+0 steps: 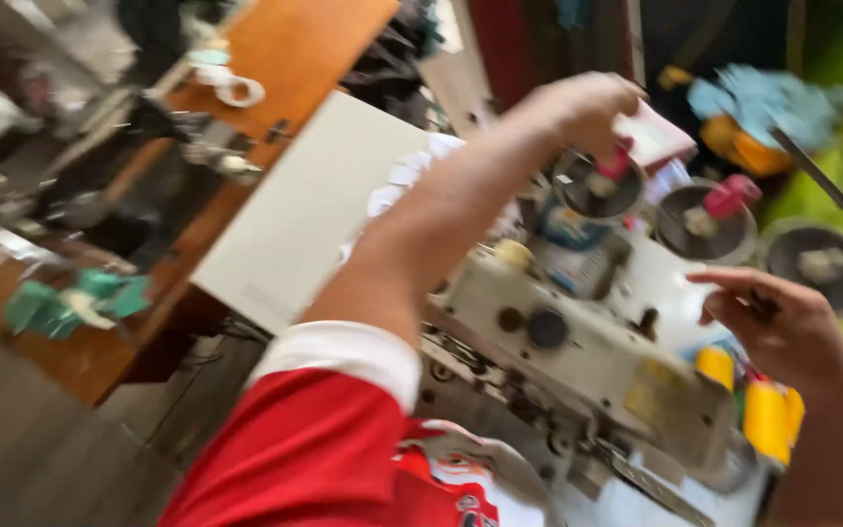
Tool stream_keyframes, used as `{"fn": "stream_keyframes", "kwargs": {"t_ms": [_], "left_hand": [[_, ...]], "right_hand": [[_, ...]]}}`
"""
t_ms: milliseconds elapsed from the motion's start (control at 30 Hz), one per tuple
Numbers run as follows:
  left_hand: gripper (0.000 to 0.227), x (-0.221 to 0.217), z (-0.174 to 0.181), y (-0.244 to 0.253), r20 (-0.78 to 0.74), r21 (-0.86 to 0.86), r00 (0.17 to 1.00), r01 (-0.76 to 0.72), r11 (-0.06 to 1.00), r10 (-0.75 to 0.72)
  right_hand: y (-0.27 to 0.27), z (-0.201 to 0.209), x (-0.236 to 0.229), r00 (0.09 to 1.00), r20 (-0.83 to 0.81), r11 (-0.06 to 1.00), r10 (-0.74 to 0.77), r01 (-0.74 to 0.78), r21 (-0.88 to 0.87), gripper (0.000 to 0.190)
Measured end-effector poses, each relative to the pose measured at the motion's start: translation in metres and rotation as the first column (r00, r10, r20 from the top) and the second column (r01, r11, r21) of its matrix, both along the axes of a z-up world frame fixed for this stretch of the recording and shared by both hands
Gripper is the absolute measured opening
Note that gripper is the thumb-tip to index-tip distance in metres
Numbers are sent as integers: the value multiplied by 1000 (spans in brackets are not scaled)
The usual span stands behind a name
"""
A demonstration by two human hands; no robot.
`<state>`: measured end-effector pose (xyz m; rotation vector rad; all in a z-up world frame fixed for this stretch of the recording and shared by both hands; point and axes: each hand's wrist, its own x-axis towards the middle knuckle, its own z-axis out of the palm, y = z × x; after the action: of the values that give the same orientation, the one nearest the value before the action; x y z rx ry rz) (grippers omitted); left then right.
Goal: The person threads a sewing machine by placing yellow and pink thread spools on the machine's spool holders, then guides the thread through the machine's tension discs and guides. The person uses both hands to pull and align the thread through the machine's threading path.
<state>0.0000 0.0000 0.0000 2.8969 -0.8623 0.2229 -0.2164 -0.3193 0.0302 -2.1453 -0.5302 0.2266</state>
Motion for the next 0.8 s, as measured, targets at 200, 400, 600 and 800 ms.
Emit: {"fn": "stream_keyframes", "kwargs": {"t_ms": [200,400,600,800], "left_hand": [[21,-18,-12,-32,-189,-136,977,-129,982,102],[16,-37,6,-20,-166,-369,981,-151,917,95],[43,-45,55,20,-19,-643,996,58,763,-91],[43,-104,87,46,-382,-886,824,-198,420,-418]], "right_hand": [[24,-4,39,988,-73,987,134,-139,-74,36],[83,26,43,966,-258,950,-31,-52,-308,41],[79,9,75,965,-43,963,259,-262,-70,47],[95,26,78,961,-167,975,220,-213,61,40]]}}
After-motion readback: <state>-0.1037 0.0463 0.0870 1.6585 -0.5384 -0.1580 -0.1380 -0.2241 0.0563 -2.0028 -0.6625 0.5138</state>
